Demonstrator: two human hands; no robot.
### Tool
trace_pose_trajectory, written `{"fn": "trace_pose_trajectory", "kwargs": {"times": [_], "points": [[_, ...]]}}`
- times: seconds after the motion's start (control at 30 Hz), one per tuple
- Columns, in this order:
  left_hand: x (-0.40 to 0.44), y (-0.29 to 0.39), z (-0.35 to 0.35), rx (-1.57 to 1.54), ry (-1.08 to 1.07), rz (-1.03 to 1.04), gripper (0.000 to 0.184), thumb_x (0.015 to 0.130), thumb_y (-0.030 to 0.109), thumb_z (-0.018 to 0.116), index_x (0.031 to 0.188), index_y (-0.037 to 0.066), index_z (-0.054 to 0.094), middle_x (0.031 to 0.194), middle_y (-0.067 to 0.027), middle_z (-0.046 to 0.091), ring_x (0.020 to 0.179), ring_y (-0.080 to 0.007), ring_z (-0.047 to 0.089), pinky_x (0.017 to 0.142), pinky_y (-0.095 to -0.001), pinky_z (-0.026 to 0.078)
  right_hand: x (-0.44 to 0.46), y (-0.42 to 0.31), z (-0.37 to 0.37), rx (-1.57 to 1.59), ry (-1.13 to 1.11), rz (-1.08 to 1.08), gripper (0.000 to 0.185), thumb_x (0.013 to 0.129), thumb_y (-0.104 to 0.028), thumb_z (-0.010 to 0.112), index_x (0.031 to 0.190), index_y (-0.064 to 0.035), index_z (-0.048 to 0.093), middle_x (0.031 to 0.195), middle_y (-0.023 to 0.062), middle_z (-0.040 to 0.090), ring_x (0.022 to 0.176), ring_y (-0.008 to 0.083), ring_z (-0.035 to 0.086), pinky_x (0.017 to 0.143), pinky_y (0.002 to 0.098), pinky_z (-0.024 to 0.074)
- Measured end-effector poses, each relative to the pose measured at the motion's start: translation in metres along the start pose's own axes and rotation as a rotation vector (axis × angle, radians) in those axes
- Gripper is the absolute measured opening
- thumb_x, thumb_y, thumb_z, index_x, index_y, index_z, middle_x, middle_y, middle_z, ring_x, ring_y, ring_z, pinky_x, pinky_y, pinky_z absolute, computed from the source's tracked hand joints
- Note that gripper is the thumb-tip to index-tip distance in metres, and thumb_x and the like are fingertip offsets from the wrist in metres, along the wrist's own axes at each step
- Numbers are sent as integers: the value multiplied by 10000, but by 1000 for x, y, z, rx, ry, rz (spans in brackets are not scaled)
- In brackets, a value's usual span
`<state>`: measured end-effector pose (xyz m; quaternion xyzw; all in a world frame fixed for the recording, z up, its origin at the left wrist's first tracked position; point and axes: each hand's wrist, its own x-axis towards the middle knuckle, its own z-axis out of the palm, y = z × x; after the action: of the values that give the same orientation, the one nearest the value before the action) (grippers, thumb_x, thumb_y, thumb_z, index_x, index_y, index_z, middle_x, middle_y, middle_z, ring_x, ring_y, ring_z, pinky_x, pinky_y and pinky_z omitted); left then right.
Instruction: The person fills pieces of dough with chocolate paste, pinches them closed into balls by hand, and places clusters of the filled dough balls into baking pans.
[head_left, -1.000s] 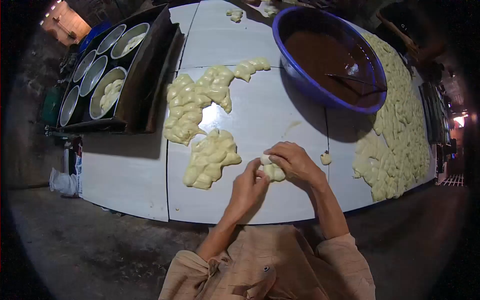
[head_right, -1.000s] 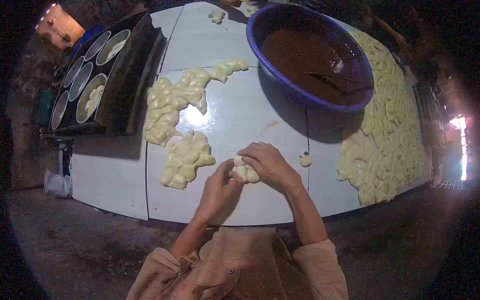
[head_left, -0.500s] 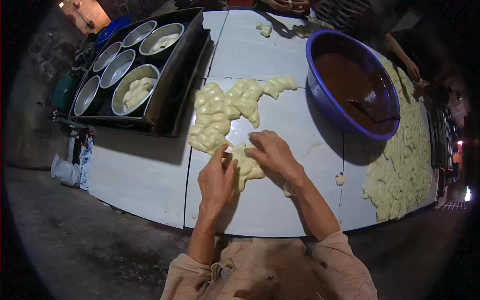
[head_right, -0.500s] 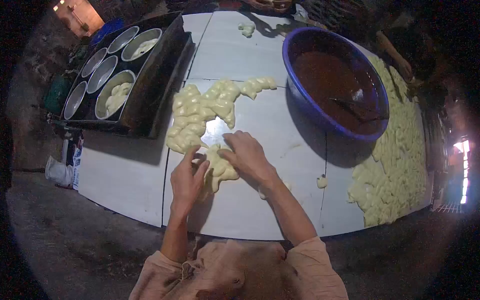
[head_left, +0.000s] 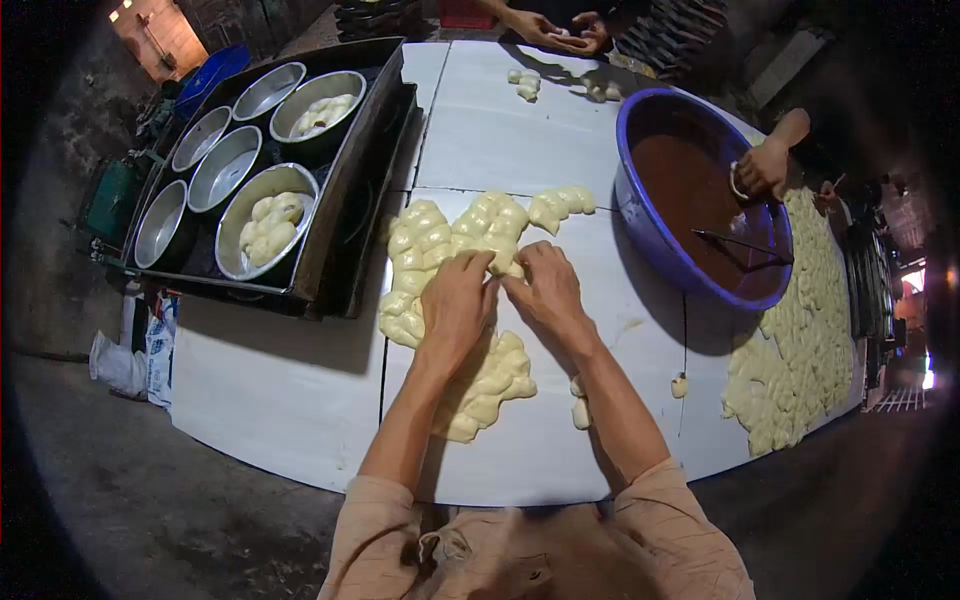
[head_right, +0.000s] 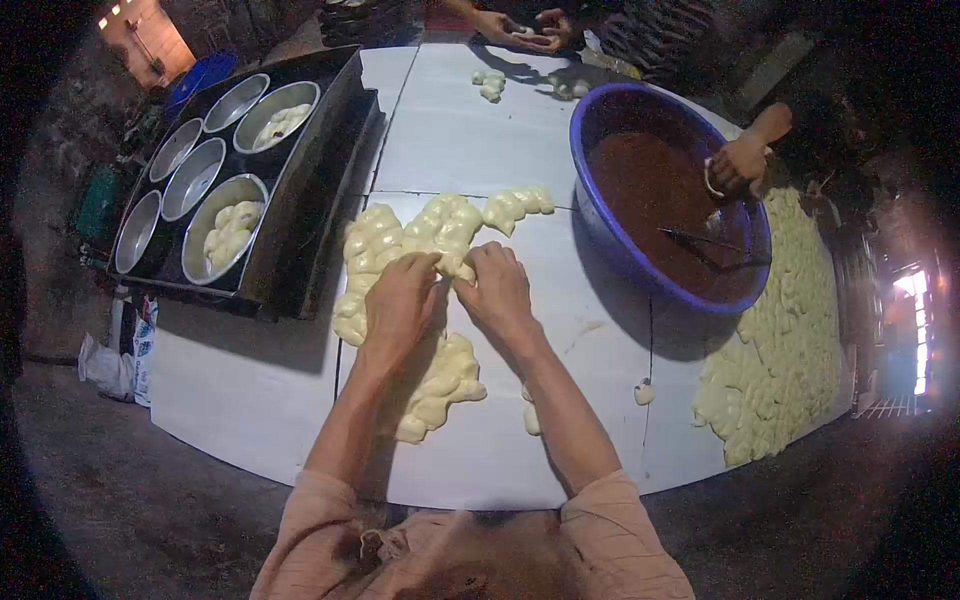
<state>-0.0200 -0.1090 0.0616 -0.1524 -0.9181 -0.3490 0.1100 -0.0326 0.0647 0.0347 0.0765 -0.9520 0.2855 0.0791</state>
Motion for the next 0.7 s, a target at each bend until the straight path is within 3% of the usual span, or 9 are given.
{"fn": "trace_pose_trajectory", "kwargs": {"times": [0.13,0.2,0.23,0.3,0.33,0.5,0.57,0.63,0.7], "points": [[25,-23,20,77,-26,133,180,804,94,694,981,118,674,1006,-96,662,956,-311,625,782,-448,498,4,32,-23,505,-315,287,288,781,-222,692,935,19,657,804,106,694,684,214,644,649,348,492],[27,-29,19,59,-34,139,152,798,81,694,946,115,685,999,-95,665,956,-310,627,777,-441,497,-4,52,-29,687,-193,316,176,804,-60,621,967,7,628,773,13,595,673,105,545,616,260,454],[28,-17,2,43,-156,85,156,805,68,693,952,113,715,1023,-93,678,971,-310,636,796,-438,505,-6,42,-40,718,-191,394,216,816,-56,620,1020,15,633,812,17,598,707,101,546,645,243,450],[22,-24,5,10,-60,125,187,811,60,693,989,111,722,1047,-94,684,989,-309,642,814,-430,514,-13,42,-47,703,-194,452,323,872,-58,614,1182,29,627,923,32,598,804,89,538,738,211,440],[20,-26,2,0,-1,154,203,815,56,693,1008,110,726,1059,-94,686,998,-308,644,823,-425,518,-15,44,-43,647,-190,418,415,930,-221,613,1286,-9,631,996,107,704,918,202,643,867,349,491],[-10,-15,-33,-145,-120,42,204,871,104,698,1066,46,710,1086,-140,696,1020,-329,651,868,-420,519,-34,10,-67,196,28,211,381,934,-314,616,1136,2,683,1034,168,705,940,338,665,883,410,494],[-25,-8,-37,-216,-244,79,215,877,133,693,1070,39,709,1068,-142,700,1024,-334,646,886,-433,508,-56,-16,-85,146,-213,396,367,921,-333,616,1002,16,698,970,197,692,903,370,658,852,427,499],[-34,-2,-33,-266,-327,156,250,880,187,690,1068,24,710,1039,-142,706,1032,-343,635,918,-450,484,-82,-45,-94,49,-427,396,362,910,-333,604,938,16,694,884,200,674,865,378,656,801,452,496],[-37,5,-17,-269,-422,271,251,918,251,643,1044,51,728,1037,-122,708,1067,-313,619,979,-449,427,-112,-57,-84,71,-428,333,410,901,-402,647,979,-2,691,923,186,675,893,363,652,810,462,492]]}}
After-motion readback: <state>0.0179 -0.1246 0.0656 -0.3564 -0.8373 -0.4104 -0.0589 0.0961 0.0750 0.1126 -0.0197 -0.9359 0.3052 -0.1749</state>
